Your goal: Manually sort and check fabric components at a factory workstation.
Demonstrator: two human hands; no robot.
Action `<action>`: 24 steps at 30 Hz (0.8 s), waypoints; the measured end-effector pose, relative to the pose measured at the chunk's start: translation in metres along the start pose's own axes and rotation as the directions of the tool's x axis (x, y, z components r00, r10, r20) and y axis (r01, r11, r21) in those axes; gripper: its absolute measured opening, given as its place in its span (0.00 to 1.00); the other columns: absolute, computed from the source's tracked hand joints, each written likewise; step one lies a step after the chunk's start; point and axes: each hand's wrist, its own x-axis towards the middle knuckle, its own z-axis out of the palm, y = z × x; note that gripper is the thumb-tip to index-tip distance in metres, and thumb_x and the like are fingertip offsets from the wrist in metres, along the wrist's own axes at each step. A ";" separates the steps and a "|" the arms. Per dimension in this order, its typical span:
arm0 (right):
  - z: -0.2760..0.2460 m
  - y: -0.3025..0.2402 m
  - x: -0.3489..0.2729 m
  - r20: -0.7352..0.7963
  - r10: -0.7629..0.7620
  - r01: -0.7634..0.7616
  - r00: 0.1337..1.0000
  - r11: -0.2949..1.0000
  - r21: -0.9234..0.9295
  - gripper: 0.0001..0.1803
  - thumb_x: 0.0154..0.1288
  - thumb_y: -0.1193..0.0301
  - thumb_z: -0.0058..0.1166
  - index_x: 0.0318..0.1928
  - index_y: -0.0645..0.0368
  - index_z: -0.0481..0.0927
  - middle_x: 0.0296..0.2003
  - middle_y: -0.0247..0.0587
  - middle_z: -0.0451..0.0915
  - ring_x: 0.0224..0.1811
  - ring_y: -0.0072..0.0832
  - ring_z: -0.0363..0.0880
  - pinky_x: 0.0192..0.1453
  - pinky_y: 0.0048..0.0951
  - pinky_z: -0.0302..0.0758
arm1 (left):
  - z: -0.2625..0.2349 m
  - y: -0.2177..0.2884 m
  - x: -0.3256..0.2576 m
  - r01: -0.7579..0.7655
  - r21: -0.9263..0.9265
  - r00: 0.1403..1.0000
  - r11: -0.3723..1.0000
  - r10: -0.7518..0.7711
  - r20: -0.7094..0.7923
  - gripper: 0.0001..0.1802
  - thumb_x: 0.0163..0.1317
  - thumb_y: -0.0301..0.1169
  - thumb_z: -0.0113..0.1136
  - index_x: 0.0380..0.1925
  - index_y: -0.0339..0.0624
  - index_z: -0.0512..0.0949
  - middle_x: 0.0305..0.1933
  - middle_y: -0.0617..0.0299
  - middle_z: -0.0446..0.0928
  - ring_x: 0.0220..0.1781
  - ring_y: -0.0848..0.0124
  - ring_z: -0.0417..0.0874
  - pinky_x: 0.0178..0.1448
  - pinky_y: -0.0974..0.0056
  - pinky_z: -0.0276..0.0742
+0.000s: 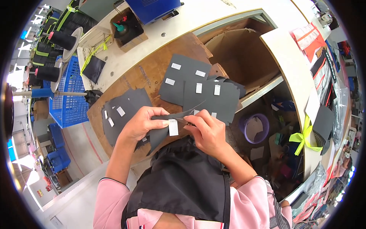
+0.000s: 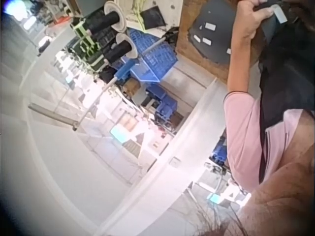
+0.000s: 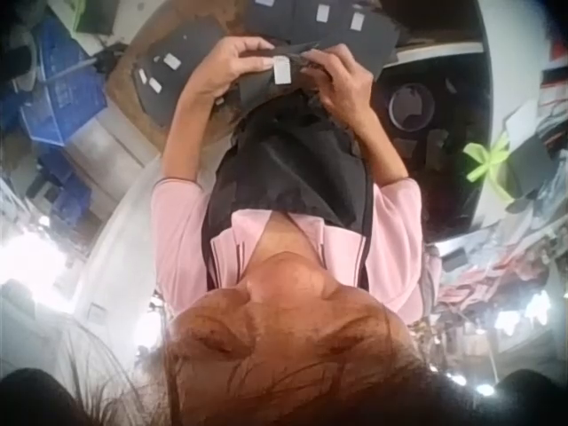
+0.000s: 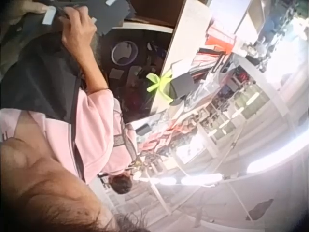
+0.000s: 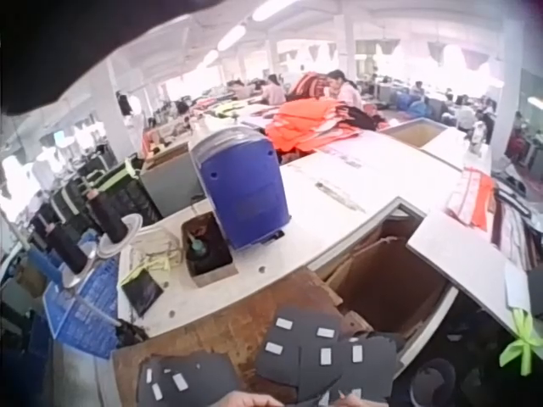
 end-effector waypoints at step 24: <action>0.028 0.005 0.005 -0.270 -0.095 0.115 0.958 0.992 0.061 0.15 0.37 0.88 0.58 0.28 0.61 0.75 0.20 0.36 0.70 0.21 0.27 0.68 0.23 0.28 0.67 | 0.031 -0.011 -0.009 -0.400 0.793 0.699 0.460 0.712 -0.060 0.11 0.44 0.17 0.60 0.27 0.39 0.71 0.29 0.59 0.71 0.32 0.60 0.76 0.35 0.60 0.73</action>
